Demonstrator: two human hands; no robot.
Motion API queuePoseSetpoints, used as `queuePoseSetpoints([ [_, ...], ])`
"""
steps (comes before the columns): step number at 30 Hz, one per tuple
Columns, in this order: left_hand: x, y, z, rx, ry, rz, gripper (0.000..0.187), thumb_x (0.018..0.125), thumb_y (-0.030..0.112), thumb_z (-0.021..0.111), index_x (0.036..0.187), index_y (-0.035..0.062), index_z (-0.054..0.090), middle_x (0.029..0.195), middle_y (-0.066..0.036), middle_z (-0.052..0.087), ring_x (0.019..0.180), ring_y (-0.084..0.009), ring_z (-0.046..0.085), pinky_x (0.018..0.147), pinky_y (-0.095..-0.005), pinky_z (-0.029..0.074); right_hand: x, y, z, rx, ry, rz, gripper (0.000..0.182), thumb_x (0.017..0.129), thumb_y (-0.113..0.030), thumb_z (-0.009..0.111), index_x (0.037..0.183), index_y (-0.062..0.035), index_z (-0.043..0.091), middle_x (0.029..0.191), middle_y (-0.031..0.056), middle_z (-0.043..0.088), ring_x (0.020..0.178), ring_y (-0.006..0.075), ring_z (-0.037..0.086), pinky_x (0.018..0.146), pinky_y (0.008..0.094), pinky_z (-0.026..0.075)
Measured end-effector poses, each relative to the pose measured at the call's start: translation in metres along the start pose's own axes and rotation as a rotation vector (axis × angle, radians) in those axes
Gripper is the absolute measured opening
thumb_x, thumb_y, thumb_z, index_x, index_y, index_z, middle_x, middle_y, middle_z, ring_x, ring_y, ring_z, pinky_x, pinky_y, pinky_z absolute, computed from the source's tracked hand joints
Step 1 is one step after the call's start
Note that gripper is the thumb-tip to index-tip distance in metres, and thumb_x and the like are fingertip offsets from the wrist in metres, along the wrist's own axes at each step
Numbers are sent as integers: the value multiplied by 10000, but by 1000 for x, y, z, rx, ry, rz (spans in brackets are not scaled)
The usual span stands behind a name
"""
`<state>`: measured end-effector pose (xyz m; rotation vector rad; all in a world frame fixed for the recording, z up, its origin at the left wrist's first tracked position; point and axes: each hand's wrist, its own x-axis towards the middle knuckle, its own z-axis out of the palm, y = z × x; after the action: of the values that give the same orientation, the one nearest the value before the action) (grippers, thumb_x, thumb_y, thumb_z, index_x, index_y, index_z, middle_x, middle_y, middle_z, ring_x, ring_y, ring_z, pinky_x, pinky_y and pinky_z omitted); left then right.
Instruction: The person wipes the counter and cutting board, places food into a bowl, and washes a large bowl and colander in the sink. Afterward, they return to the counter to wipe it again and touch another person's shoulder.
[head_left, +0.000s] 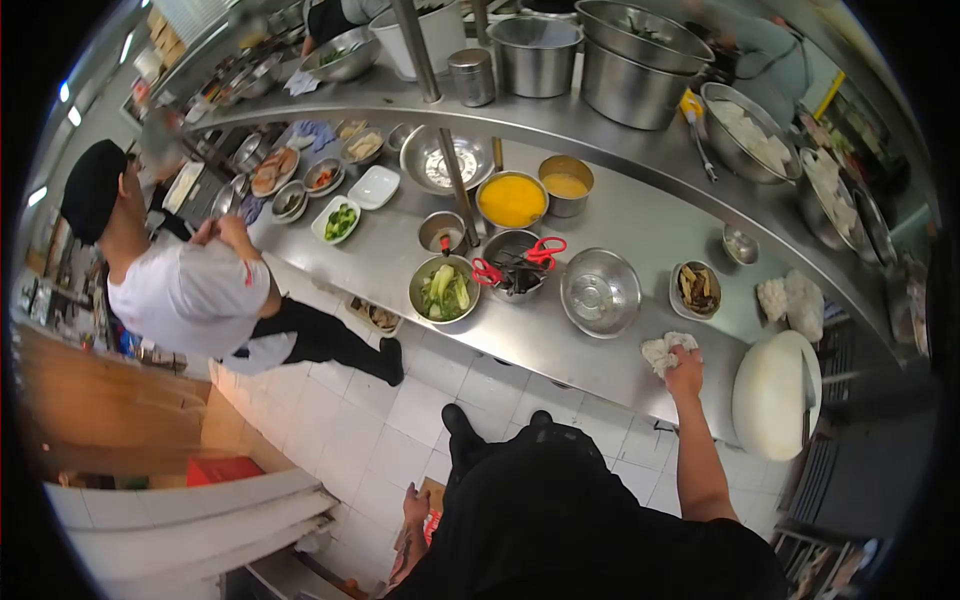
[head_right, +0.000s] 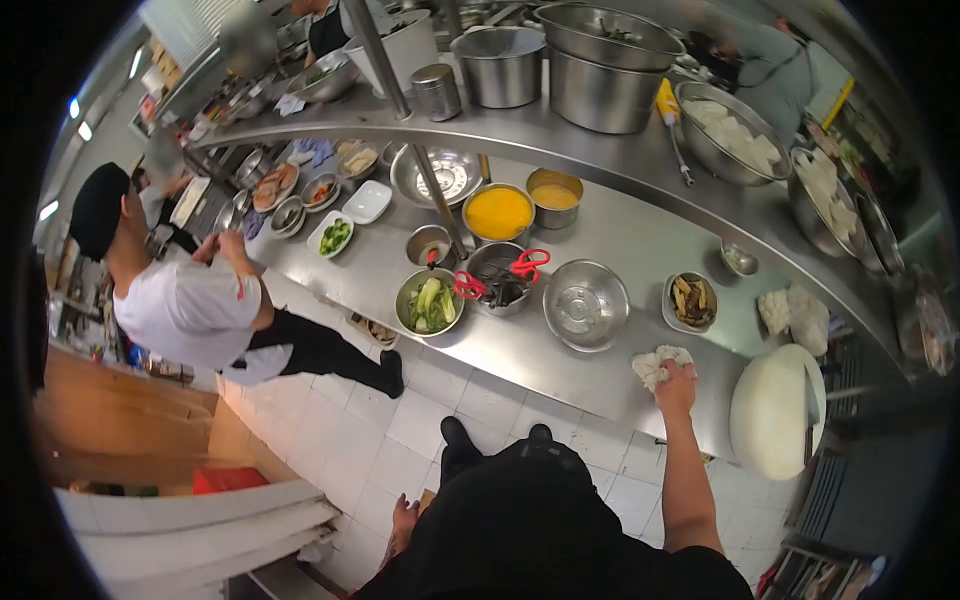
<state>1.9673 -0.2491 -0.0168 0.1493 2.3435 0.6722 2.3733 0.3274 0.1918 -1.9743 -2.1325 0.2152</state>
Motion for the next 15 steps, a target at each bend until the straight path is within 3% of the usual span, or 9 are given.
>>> queuePoseSetpoints([
  [5,-45,-7,8,-98,-2,17,732,843,299,705,1425,-31,410,1333,-272,545,1234,-386,544,1037,-409,433,19,13,9,51,-88,120,282,694,-89,671,941,-223,643,1153,119,544,1009,404,571,833,466,508],
  [7,-77,14,-3,186,0,38,739,827,310,720,1418,-23,425,1320,-258,560,1231,-379,547,1034,-409,440,23,14,11,46,-112,106,295,692,-78,662,947,-224,636,1190,115,527,1015,415,558,832,474,505],
  [10,-69,-21,-8,154,-58,99,724,818,316,725,1401,-16,454,1334,-254,553,1246,-377,536,1038,-410,440,19,12,8,29,-104,136,297,691,-81,654,947,-232,640,1186,102,529,1006,413,562,832,473,510],
  [11,-74,-5,-16,144,-51,96,724,818,316,725,1401,-16,454,1334,-254,553,1246,-377,536,1038,-410,440,17,9,7,25,-99,155,304,690,-77,653,952,-230,641,1202,98,527,1007,412,563,831,476,512],
  [13,-84,21,-36,114,-13,-173,692,818,307,723,1379,-19,483,1326,-263,557,1252,-383,531,1045,-411,435,14,10,10,17,-91,165,311,689,-72,653,958,-228,641,1218,95,526,1008,411,564,830,478,514],
  [15,-63,6,-40,67,27,-147,689,824,303,720,1384,-20,479,1329,-261,558,1270,-366,522,1056,-407,423,10,18,19,38,-39,96,325,703,-72,658,989,-226,646,1234,80,524,1016,396,567,824,488,518],
])
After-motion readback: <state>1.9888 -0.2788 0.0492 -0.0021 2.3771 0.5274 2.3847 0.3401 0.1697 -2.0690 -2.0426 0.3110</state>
